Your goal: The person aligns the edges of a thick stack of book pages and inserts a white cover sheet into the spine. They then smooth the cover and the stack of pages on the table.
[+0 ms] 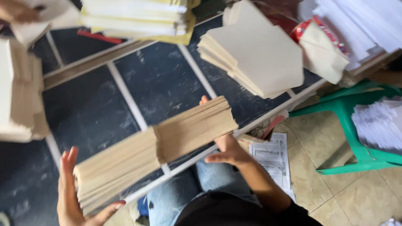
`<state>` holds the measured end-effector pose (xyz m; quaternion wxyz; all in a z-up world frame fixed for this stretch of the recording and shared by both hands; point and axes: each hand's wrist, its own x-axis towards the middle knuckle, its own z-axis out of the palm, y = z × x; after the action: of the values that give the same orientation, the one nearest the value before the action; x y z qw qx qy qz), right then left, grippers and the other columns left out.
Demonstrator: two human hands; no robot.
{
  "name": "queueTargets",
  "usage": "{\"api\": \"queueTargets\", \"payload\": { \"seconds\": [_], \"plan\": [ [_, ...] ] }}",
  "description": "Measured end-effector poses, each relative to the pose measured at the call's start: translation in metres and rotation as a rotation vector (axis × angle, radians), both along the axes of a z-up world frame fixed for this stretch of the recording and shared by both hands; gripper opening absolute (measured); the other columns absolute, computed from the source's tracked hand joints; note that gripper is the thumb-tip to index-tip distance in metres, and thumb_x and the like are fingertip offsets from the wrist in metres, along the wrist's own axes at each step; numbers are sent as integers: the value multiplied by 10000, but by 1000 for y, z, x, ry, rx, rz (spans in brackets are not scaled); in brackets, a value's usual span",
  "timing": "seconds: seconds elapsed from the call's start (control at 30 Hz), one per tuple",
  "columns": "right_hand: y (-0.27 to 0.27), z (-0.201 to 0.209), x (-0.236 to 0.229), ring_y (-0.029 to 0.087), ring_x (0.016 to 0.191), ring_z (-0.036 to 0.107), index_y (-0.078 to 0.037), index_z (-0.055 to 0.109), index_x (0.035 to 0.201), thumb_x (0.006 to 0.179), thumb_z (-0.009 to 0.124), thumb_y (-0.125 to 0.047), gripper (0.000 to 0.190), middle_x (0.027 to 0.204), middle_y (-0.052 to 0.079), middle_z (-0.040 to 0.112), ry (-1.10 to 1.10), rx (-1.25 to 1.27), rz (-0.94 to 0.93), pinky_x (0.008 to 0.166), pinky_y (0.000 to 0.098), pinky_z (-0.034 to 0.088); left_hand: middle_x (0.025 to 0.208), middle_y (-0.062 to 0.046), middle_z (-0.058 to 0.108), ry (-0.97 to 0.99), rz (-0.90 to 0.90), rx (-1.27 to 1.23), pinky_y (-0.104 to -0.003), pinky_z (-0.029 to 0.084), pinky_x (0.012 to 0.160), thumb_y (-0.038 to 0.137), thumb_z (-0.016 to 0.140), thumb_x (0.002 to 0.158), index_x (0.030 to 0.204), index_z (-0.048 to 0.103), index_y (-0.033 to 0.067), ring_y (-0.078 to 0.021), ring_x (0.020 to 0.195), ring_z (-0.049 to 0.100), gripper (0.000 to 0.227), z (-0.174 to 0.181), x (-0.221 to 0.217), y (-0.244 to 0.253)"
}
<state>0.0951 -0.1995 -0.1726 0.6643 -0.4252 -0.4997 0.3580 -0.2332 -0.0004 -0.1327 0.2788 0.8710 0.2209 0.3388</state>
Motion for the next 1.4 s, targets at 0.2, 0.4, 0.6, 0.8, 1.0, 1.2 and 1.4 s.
{"api": "queueTargets", "payload": {
  "seconds": [0.2,0.4,0.6,0.8,1.0,1.2,1.4],
  "plan": [
    [-5,-24,22,334,1726,165,-137,92,1753,1040,787,-310,1011,1850,163,129,157,-42,73,1430,605,144,1826,-256,246,62,-22,-20,-672,281,1384,504,895,665,1763,87,50,-463,1721,253,1437,32,19,-17],
    [20,-68,54,413,1659,260,-27,-18,1719,912,841,-466,1257,1790,303,163,356,-253,-115,1318,672,243,1867,-205,144,35,1,-5,-731,59,1458,616,828,773,1776,58,90,-443,1775,121,1369,32,27,-38],
    [-11,-75,79,400,1640,312,-13,90,1699,886,812,-557,1216,1760,277,253,177,-289,-96,1328,618,264,1875,-251,44,-47,-33,-222,-683,138,1450,449,889,695,1763,-50,159,-440,1780,122,1451,40,23,-40],
    [-25,-87,59,384,1617,375,3,219,1675,854,776,-665,1197,1724,245,361,-43,-340,-86,1339,553,287,1840,-244,238,71,-72,-194,-659,282,1373,257,985,665,1769,44,142,-421,1716,281,1455,43,10,-21],
    [-39,-103,14,367,1594,437,18,348,1652,822,739,-773,1212,1688,212,469,-262,-375,-99,1351,487,309,1732,-305,361,-36,-11,-257,-580,333,1381,197,878,776,1745,143,46,-426,1649,368,1226,39,16,-29],
    [14,-66,4,371,1663,377,-56,190,1719,795,862,-615,1272,1762,163,362,-419,-63,-212,1439,609,243,1728,-277,435,-22,118,-86,-605,338,1419,217,901,872,1747,213,17,-440,1649,436,1130,32,22,-35],
    [-1,-120,39,166,848,308,-121,378,1065,755,821,-712,801,930,-10,336,-563,-459,-73,743,364,224,1866,-248,218,-21,163,-166,-689,193,1459,385,905,733,1776,56,125,-445,1764,251,1369,33,25,-45]
  ]
}}
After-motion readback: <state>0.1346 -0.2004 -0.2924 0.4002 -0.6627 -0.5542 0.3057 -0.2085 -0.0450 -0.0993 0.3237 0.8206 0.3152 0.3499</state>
